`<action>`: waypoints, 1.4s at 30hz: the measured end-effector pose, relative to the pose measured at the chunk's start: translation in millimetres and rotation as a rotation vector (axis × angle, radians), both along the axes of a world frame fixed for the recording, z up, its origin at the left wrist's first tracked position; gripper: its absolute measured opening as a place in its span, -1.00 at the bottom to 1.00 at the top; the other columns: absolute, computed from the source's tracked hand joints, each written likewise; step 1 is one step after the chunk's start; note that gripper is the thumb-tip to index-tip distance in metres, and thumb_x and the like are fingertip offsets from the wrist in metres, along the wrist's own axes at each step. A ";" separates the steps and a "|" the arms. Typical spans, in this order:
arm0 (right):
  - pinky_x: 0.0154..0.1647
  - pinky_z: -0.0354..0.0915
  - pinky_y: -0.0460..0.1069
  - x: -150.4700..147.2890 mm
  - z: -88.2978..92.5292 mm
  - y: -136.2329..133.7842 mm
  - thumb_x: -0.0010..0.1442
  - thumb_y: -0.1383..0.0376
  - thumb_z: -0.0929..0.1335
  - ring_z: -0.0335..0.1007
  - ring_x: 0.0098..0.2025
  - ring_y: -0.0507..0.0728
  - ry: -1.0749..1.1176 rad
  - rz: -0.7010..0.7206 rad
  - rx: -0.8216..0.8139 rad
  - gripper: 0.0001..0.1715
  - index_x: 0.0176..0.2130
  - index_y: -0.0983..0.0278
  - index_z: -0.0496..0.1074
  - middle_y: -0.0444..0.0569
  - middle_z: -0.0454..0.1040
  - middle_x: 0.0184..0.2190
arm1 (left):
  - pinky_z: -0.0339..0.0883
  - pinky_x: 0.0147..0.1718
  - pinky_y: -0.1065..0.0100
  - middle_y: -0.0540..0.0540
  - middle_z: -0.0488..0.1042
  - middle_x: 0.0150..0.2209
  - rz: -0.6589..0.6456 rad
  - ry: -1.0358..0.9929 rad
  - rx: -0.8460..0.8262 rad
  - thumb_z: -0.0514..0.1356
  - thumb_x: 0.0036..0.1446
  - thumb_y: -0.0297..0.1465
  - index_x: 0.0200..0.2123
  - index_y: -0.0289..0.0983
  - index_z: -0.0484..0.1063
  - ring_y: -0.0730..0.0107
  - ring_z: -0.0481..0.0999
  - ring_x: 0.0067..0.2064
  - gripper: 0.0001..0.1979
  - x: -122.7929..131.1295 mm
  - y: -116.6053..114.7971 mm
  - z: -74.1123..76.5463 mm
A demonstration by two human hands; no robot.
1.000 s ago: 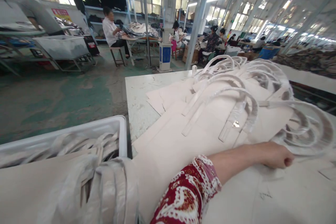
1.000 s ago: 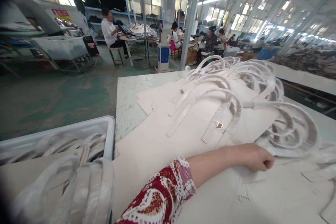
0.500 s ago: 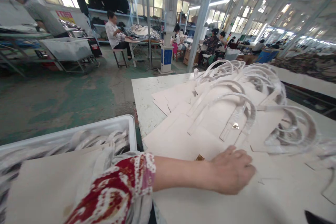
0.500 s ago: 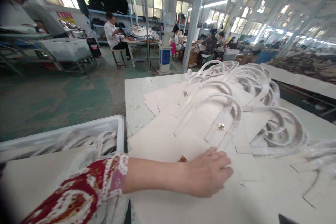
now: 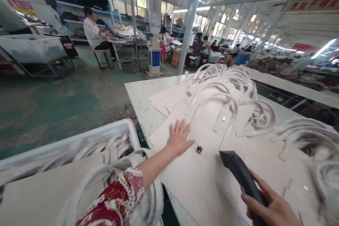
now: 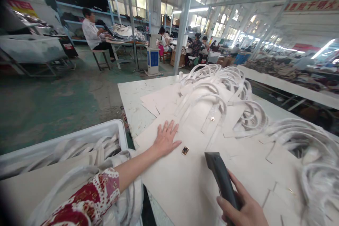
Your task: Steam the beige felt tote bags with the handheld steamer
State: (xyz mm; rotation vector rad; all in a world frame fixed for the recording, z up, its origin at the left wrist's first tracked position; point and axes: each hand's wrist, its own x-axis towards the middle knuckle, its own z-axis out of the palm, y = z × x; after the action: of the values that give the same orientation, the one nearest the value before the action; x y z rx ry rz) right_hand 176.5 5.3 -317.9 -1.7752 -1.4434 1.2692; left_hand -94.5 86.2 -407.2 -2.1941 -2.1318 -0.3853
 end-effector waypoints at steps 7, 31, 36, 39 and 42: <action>-0.72 0.26 -0.02 16.0 0.7 47.7 -0.13 0.17 0.40 0.32 -0.70 0.14 0.116 -0.035 0.018 -0.08 0.16 0.34 0.07 -0.19 0.36 -0.73 | -0.35 0.07 -0.11 -0.18 -0.28 0.26 -0.002 0.059 -0.019 -0.05 0.09 0.01 0.22 -0.08 -0.24 -0.10 -0.28 0.22 -0.30 3.8 0.2 7.1; -0.76 0.23 -0.07 60.4 -16.8 37.4 -0.08 0.24 0.37 0.29 -0.74 0.09 0.111 -0.116 0.147 -0.19 0.14 0.37 0.13 -0.19 0.36 -0.75 | -0.30 0.06 -0.07 -0.22 -0.32 0.25 -0.002 0.135 -0.023 -0.09 0.10 0.02 0.22 -0.04 -0.29 -0.12 -0.27 0.22 -0.31 7.5 12.4 1.2; -0.75 0.25 -0.07 70.3 -0.1 32.6 -0.12 0.22 0.41 0.30 -0.72 0.08 0.064 -0.204 0.199 -0.13 0.16 0.23 0.10 -0.21 0.38 -0.70 | -0.30 0.06 -0.08 -0.18 -0.36 0.26 -0.002 0.112 -0.070 -0.14 0.09 0.05 0.22 -0.04 -0.30 -0.11 -0.30 0.23 -0.31 10.6 14.8 2.0; -0.71 0.28 -0.03 80.4 14.4 -8.3 -0.15 0.23 0.43 0.32 -0.68 0.10 0.097 -0.143 0.079 -0.12 0.14 0.24 0.12 -0.18 0.40 -0.65 | -0.30 0.05 -0.10 -0.16 -0.36 0.26 0.000 0.104 -0.066 -0.16 0.10 0.05 0.22 -0.02 -0.31 -0.09 -0.30 0.23 -0.32 11.2 15.9 1.5; -0.68 0.28 -0.04 90.1 21.6 -66.7 -0.10 0.25 0.40 0.31 -0.66 0.09 0.109 -0.093 -0.064 -0.12 0.17 0.24 0.06 -0.19 0.39 -0.64 | -0.29 0.03 -0.14 -0.17 -0.32 0.26 0.018 0.108 -0.061 -0.19 0.12 0.04 0.22 0.00 -0.31 -0.08 -0.29 0.23 -0.35 13.0 15.8 2.2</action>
State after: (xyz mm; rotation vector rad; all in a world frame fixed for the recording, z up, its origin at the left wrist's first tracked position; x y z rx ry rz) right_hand 266.5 -61.4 -296.2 -1.7638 -1.2590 1.3556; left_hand -81.5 102.0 -405.0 -2.1719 -2.1324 -0.1987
